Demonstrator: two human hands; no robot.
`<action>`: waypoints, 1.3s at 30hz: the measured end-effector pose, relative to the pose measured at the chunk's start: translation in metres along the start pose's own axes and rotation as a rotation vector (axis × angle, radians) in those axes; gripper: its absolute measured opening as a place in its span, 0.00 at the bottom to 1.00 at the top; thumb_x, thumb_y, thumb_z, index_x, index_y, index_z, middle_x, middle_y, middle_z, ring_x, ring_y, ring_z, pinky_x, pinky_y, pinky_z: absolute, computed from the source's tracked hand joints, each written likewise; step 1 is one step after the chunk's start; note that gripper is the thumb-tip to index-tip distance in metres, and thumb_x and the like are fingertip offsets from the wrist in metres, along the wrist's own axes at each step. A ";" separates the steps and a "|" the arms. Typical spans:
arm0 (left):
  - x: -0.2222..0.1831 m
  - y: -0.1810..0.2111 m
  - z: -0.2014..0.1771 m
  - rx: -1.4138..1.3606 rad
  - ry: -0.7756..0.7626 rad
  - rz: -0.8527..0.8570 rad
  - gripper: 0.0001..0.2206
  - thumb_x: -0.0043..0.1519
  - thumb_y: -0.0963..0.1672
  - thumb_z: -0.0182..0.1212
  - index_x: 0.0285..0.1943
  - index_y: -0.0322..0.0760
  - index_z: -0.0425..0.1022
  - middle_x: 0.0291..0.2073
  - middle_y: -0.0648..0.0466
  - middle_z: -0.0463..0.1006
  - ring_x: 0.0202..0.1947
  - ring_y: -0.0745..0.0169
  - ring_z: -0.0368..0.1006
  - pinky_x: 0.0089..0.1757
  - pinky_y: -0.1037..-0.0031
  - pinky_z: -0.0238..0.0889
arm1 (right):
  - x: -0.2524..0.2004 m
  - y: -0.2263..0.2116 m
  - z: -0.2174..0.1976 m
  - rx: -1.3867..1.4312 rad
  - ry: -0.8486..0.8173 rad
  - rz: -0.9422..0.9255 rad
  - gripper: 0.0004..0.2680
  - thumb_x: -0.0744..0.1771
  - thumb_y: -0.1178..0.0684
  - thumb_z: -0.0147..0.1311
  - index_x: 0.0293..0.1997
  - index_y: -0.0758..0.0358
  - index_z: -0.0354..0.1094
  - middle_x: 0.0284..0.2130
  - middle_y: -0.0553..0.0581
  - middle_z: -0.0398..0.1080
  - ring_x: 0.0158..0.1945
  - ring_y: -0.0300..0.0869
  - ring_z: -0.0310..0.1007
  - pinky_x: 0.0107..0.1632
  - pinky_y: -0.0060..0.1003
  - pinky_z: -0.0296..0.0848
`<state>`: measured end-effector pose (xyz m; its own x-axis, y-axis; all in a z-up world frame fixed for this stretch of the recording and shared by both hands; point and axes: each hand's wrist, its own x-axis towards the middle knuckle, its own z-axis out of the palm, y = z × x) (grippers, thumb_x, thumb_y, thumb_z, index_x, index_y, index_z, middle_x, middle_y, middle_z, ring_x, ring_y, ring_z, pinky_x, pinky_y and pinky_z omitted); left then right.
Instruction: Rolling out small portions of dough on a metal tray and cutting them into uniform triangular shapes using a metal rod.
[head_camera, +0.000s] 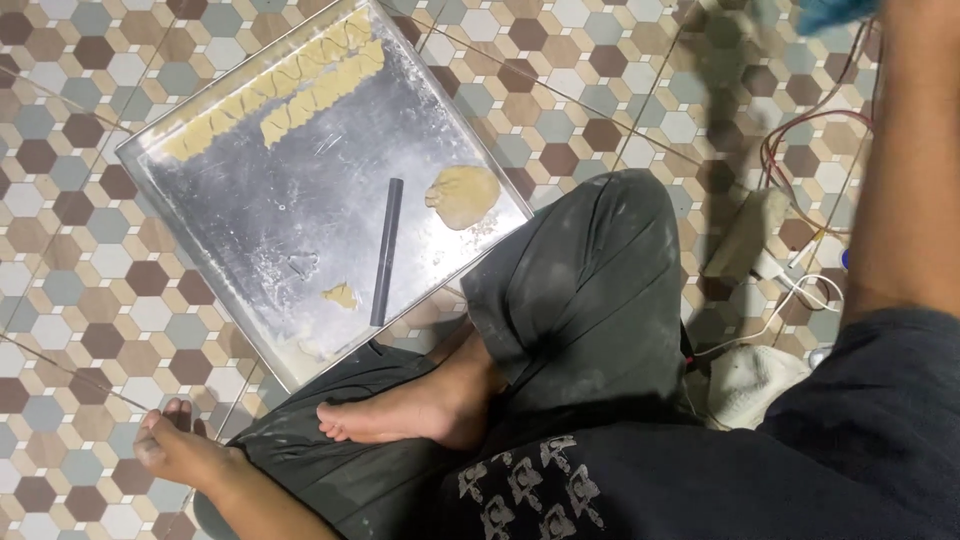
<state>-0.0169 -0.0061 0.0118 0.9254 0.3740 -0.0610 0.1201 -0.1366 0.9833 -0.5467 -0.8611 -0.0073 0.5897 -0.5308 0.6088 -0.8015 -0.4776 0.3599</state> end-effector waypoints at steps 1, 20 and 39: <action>0.000 -0.001 0.000 0.025 -0.020 0.014 0.12 0.68 0.49 0.49 0.55 0.43 0.67 0.40 0.65 0.78 0.43 0.77 0.75 0.50 0.77 0.62 | 0.011 -0.040 -0.022 -0.007 0.056 -0.044 0.23 0.63 0.51 0.65 0.65 0.60 0.64 0.37 0.58 0.69 0.35 0.48 0.70 0.37 0.40 0.68; 0.013 -0.010 0.006 0.021 -0.023 0.065 0.08 0.67 0.48 0.53 0.48 0.43 0.69 0.38 0.62 0.79 0.41 0.76 0.75 0.46 0.79 0.66 | -0.037 -0.013 0.057 -0.468 -0.657 0.213 0.14 0.59 0.47 0.70 0.46 0.57 0.84 0.37 0.57 0.84 0.36 0.47 0.86 0.28 0.42 0.84; 0.034 -0.062 0.021 0.520 -0.156 0.419 0.11 0.67 0.44 0.59 0.42 0.24 0.76 0.32 0.43 0.76 0.31 0.49 0.70 0.39 0.64 0.66 | -0.068 -0.252 -0.003 0.405 -0.728 -0.143 0.14 0.70 0.44 0.45 0.48 0.62 0.75 0.43 0.70 0.77 0.44 0.66 0.77 0.44 0.57 0.75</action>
<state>0.0144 -0.0046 -0.0545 0.9676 0.0624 0.2446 -0.1387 -0.6782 0.7216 -0.3850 -0.7030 -0.1374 0.7111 -0.6984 -0.0805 -0.6985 -0.7149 0.0326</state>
